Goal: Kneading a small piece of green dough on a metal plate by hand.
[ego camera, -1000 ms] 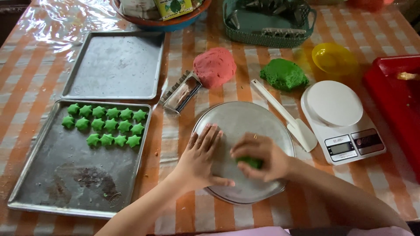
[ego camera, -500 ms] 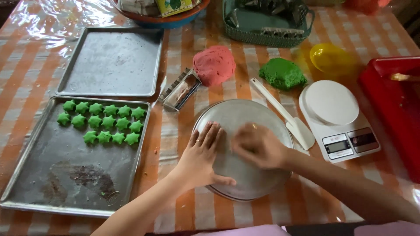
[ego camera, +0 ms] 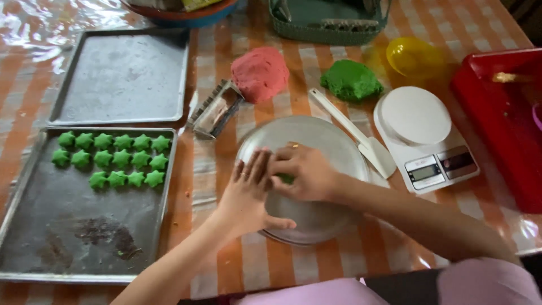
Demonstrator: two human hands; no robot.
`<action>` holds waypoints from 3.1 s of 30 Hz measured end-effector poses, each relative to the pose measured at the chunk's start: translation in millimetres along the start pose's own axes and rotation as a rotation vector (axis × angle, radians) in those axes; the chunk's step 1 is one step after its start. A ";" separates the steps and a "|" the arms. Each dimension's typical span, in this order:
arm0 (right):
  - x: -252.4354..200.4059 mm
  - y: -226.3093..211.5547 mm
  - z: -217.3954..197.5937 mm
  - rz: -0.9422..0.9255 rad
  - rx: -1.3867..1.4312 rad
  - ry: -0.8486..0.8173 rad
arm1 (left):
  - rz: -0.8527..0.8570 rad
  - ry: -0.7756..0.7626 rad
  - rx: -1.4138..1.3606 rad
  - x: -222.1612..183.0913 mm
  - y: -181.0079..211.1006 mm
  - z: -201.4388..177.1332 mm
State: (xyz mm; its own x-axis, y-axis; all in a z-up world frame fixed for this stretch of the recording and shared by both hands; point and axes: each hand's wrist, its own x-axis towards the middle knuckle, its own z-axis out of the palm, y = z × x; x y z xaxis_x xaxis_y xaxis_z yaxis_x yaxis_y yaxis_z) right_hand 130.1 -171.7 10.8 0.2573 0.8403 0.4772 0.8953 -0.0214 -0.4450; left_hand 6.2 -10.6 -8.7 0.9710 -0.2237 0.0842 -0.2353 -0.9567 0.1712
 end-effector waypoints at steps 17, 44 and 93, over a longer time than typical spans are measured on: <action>-0.8 -29.4 -37.6 -0.259 0.113 -0.019 | -0.032 -0.082 -0.001 -0.8 -0.4 -0.1; 3.7 4.0 -85.6 0.451 0.186 0.144 | 0.025 0.073 -0.052 -4.6 -7.9 7.4; -6.6 2.0 -42.2 0.401 0.334 0.073 | -0.049 -0.115 -0.041 2.7 2.7 -10.7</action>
State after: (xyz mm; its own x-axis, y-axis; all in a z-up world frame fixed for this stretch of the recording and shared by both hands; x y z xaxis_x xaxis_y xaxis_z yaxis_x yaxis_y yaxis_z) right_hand 145.5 -200.2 38.8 0.5911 0.7616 0.2656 0.5595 -0.1500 -0.8152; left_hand 7.7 -11.7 2.5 0.9792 -0.1993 -0.0381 -0.1869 -0.9590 0.2129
